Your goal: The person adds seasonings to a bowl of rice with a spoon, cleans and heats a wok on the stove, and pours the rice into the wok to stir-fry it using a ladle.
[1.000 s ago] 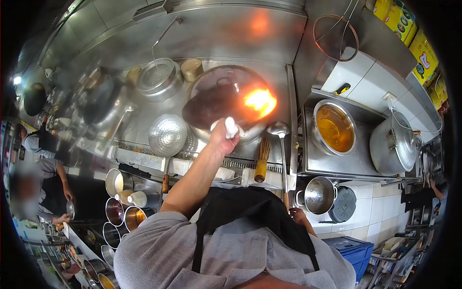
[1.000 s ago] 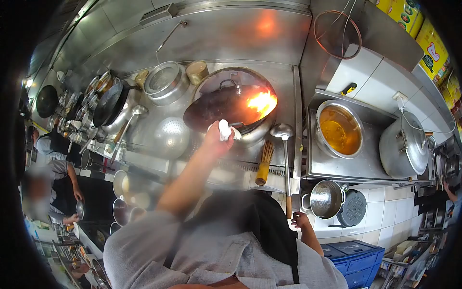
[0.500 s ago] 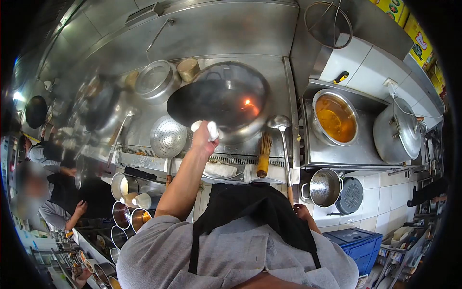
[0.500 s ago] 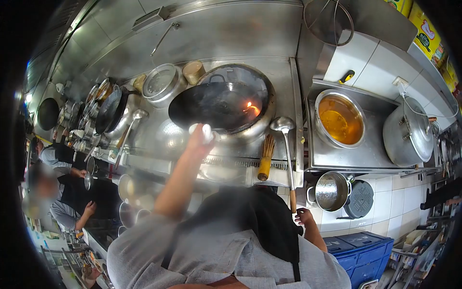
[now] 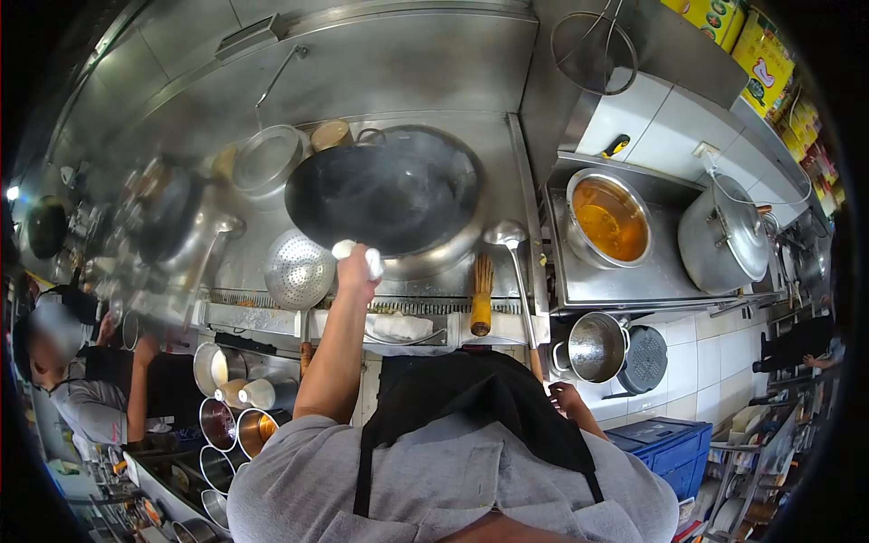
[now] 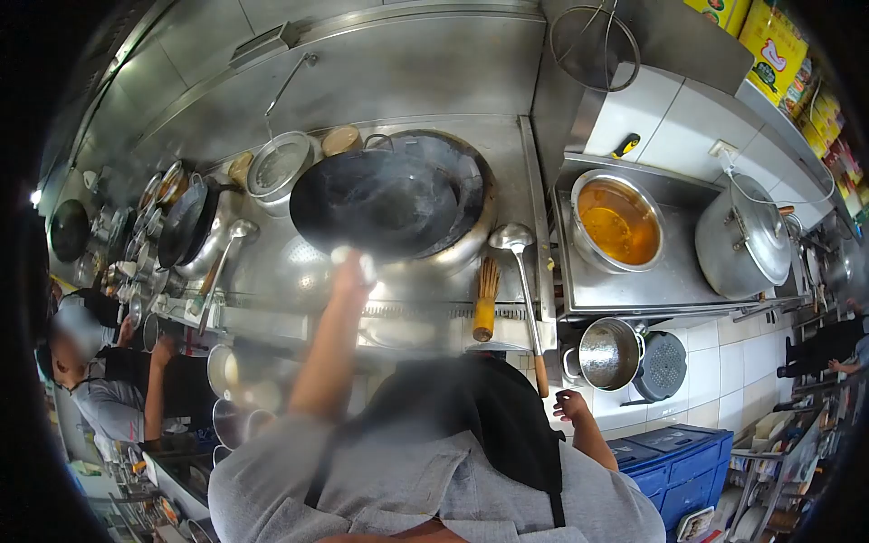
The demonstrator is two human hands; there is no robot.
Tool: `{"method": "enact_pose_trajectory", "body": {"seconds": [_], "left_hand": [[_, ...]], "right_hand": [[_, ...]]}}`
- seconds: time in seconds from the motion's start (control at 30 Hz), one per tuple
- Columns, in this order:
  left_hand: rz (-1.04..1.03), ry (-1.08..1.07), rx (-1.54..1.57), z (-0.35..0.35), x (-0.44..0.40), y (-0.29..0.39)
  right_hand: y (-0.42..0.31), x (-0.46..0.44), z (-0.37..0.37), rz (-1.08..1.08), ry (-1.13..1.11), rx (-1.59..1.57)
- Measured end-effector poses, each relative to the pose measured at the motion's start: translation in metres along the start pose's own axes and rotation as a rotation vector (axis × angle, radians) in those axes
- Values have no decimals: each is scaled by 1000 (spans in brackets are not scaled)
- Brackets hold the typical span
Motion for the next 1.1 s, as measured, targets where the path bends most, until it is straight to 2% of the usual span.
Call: {"method": "enact_pose_trajectory", "body": {"seconds": [0.2,0.37,0.57,0.83,0.97,1.03,1.1], "left_hand": [[4,-31,-46,17,-21,-9],[-68,-202,29,32,-61,-21],[17,-190,26,44,-67,-37],[-61,-282,178,38,-41,-65],[-45,-260,174,36,-3,-67],[-72,-254,197,33,21,-67],[-26,-247,158,26,46,-74]], "right_hand": [[3,23,8,14,74,16],[12,50,7,3,110,65],[14,92,-6,-40,153,101],[19,129,-28,41,177,135],[34,126,-38,96,62,119],[32,130,-45,37,-49,334],[53,106,-29,123,-80,414]]}}
Point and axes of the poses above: each hand's wrist, its own x-axis away from the middle knuckle, its own z-axis out of the back of the hand, y = z × x, the point moved 6 cm from there along -x, towards the middle knuckle, and after that the axes turned 12 degrees about z, right-handed, at the moved point
